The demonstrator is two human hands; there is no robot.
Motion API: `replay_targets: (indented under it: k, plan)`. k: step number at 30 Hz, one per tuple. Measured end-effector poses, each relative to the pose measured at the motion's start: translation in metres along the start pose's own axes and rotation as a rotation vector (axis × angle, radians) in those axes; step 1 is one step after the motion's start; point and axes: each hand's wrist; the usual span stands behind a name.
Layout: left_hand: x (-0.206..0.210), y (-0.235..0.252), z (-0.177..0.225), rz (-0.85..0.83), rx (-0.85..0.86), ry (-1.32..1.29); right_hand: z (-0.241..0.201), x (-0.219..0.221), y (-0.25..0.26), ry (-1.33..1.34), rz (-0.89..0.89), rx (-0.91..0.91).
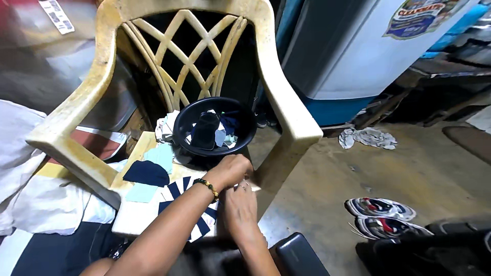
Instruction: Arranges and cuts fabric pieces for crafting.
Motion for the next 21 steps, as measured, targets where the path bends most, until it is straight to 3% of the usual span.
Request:
replay_targets:
  k: [9, 11, 13, 15, 16, 19, 21]
  plan:
    - [0.0, 0.015, -0.003, -0.091, 0.097, 0.206, 0.001, -0.006, 0.001, -0.027, -0.063, 0.0]
    - [-0.004, 0.005, -0.001, -0.005, 0.132, 0.207, 0.002, -0.004, 0.0, -0.017, -0.024, -0.009]
    - [-0.007, -0.012, 0.004, 0.257, 0.212, 0.159, 0.004, -0.002, 0.001, -0.003, 0.04, -0.021]
    - [-0.009, -0.031, 0.008, 0.53, 0.209, 0.048, 0.008, 0.0, 0.004, 0.013, 0.071, -0.029]
    - [-0.011, -0.043, 0.012, 0.585, 0.121, -0.055, 0.011, 0.002, 0.006, 0.029, 0.097, -0.035]
    - [-0.017, -0.081, 0.019, 0.599, -0.187, -0.508, 0.017, 0.002, 0.01, 0.108, 0.13, -0.045]
    - [-0.01, -0.101, 0.016, 0.649, -0.225, -0.801, 0.023, 0.0, 0.007, 0.318, 0.273, -0.138]
Point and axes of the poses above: each hand's wrist, its own y-axis towards the middle knuckle, its own x-axis out of the palm, z = x × y
